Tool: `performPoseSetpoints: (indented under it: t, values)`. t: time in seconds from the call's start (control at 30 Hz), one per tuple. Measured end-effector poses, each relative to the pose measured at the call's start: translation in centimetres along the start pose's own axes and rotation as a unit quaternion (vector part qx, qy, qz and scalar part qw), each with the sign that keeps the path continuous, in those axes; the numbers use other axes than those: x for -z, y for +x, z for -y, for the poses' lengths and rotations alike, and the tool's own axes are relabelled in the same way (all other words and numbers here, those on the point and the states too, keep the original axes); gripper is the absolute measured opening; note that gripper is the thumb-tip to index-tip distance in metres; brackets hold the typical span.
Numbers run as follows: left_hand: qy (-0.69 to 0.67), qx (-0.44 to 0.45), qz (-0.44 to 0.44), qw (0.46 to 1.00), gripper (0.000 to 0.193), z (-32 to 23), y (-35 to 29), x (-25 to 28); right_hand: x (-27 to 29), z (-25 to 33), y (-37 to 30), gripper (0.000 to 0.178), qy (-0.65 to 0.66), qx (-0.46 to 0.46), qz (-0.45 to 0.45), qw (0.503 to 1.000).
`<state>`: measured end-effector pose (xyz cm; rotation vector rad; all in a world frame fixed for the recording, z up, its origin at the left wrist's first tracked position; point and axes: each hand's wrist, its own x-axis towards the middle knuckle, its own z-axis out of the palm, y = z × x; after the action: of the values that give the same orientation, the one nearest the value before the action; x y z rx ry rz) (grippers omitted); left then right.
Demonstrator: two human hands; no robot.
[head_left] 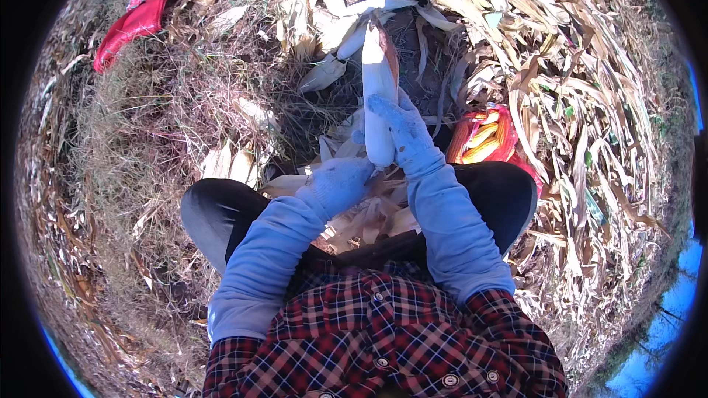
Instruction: The person sits on the ground and repeatedly shucks corn cobs by hand, removing the husks and silk. Each shucked cob is placed into a red mesh bag beside them.
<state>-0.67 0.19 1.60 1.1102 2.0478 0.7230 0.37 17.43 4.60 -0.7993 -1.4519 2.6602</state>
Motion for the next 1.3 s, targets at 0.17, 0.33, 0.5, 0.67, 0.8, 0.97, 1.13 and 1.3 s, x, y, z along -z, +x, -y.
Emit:
performPoseSetpoints:
  t: [0.17,0.33,0.5,0.67,0.8,0.97,1.13,1.3]
  values:
    - [0.107,-0.074,0.145,0.981,0.037,-0.3,0.0,-3.4,-0.1,-0.5,0.2,0.050,0.035,0.013,0.008,0.999]
    - [0.094,-0.084,-0.143,0.982,0.053,3.6,0.9,-2.3,1.6,1.0,0.2,0.080,0.220,-0.008,0.057,0.974]
    - [-0.607,0.023,-0.280,0.743,0.042,3.1,1.6,3.0,0.4,-0.7,-0.4,0.082,0.173,-0.088,0.090,0.977]
    - [-0.671,-0.036,-0.195,0.714,0.050,1.0,0.8,2.9,-0.6,-3.1,-0.6,0.066,0.076,-0.050,0.095,0.991]
    - [-0.669,-0.044,-0.218,0.709,0.051,1.5,1.4,1.1,-0.1,-4.6,0.0,0.063,-0.004,-0.050,0.104,0.993]
    - [-0.578,-0.052,-0.315,0.751,0.053,0.5,0.9,2.1,-0.5,-3.4,-0.1,0.062,-0.303,0.103,0.031,0.947]
    - [-0.578,-0.057,-0.268,0.768,0.060,1.0,1.0,2.6,-0.1,-2.1,0.3,0.056,-0.099,0.085,0.058,0.990]
    - [-0.550,-0.037,-0.245,0.798,0.057,-0.1,1.0,2.6,-0.4,-2.4,0.9,0.045,0.221,0.073,0.062,0.971]
